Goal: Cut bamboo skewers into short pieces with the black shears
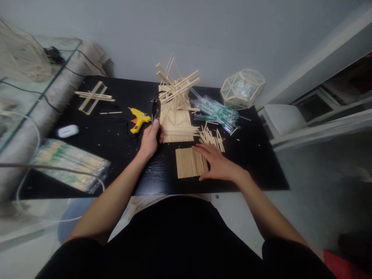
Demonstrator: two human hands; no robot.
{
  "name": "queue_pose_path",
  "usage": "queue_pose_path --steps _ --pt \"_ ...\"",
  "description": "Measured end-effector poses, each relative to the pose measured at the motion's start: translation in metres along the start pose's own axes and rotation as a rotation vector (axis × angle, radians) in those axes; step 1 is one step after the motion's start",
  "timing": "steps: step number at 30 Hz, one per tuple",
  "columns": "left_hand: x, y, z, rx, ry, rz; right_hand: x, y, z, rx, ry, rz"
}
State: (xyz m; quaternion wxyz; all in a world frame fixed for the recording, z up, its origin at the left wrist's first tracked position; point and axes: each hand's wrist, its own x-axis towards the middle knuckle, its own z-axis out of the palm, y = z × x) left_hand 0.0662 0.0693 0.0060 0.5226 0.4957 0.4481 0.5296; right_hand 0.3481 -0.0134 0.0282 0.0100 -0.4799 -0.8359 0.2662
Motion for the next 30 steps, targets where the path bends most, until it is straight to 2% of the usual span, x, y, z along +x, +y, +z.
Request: queue_pose_path --steps 6,30 --pt "0.0 0.0 0.001 0.0 0.003 0.002 -0.004 0.007 0.001 -0.012 0.004 0.024" --pt "0.001 -0.003 -0.001 -0.01 0.002 -0.011 -0.014 0.01 -0.008 0.017 -0.006 0.057"
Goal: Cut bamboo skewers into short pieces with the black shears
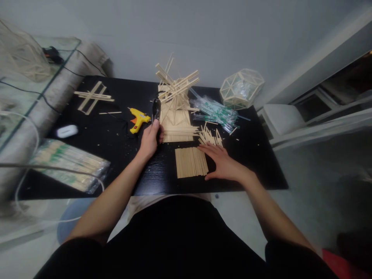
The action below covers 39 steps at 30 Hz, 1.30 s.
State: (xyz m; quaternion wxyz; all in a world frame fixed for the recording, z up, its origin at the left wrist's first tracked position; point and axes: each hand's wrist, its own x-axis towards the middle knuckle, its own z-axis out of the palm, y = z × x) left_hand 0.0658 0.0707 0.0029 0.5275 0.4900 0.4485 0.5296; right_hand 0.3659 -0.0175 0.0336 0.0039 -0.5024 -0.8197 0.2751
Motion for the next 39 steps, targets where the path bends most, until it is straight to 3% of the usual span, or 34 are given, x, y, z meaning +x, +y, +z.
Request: queue_pose_path --steps 21,39 --pt "-0.001 0.0 0.001 0.0 0.004 0.006 0.01 0.018 -0.008 0.046 0.01 -0.001" --pt "0.0 -0.002 -0.001 0.01 -0.011 0.001 0.006 0.015 -0.002 0.047 0.015 0.002"
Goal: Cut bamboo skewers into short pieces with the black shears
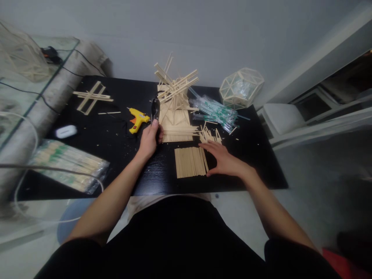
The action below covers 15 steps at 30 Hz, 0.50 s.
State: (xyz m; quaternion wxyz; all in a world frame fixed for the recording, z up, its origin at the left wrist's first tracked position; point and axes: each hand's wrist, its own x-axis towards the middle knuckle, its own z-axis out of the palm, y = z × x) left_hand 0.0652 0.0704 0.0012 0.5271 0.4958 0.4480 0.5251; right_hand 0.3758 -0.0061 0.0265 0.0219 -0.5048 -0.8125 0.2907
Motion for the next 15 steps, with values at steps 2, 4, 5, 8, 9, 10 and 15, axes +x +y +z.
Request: queue_pose_path --steps 2,4,5,8,9,10,15 --pt "0.0 0.0 0.0 -0.001 0.001 -0.002 -0.001 0.0 0.0 0.006 0.003 0.006" --pt "0.0 0.0 0.0 -0.001 0.001 0.003 -0.001 -0.001 0.0 0.01 0.011 0.006" --pt "0.0 0.0 0.0 -0.002 0.0 0.005 -0.002 -0.001 -0.001 0.01 0.016 0.003" --pt "0.001 0.0 0.0 0.0 0.0 0.004 -0.003 -0.003 -0.001 0.0 0.03 -0.009" --pt "0.001 0.0 0.0 0.002 0.003 0.003 -0.004 -0.004 -0.002 -0.002 0.034 -0.01" --pt "0.001 0.0 0.0 0.004 0.004 0.002 -0.005 -0.006 -0.002 -0.002 0.038 -0.009" --pt "0.0 0.0 0.0 0.007 -0.007 0.014 -0.006 -0.021 -0.003 0.022 0.066 -0.02"
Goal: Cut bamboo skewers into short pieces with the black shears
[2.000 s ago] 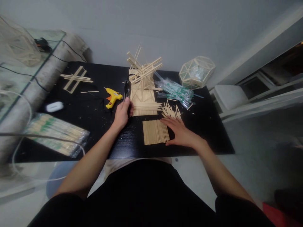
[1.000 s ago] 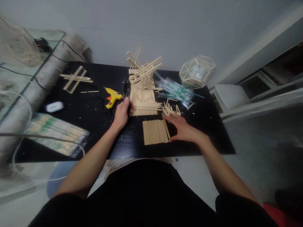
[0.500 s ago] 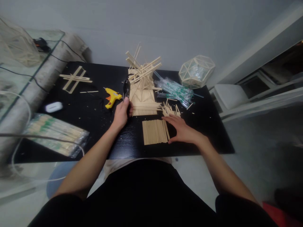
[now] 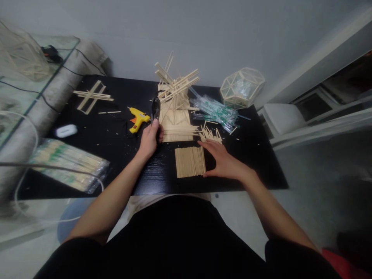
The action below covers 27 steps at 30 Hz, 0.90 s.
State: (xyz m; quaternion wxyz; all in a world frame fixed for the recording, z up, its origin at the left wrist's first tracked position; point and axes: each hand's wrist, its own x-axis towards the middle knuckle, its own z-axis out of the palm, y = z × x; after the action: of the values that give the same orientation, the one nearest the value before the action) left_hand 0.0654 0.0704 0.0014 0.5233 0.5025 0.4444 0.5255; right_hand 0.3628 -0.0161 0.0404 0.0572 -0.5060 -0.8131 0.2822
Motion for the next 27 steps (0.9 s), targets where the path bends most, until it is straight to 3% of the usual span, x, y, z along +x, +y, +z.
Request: queue_pose_path --steps 11,27 --pt "-0.001 0.002 0.001 0.013 0.02 -0.009 0.018 -0.011 0.015 -0.027 -0.068 -0.095" --pt "-0.001 0.004 0.003 0.014 0.025 -0.001 0.01 -0.005 0.009 -0.035 -0.075 -0.032"
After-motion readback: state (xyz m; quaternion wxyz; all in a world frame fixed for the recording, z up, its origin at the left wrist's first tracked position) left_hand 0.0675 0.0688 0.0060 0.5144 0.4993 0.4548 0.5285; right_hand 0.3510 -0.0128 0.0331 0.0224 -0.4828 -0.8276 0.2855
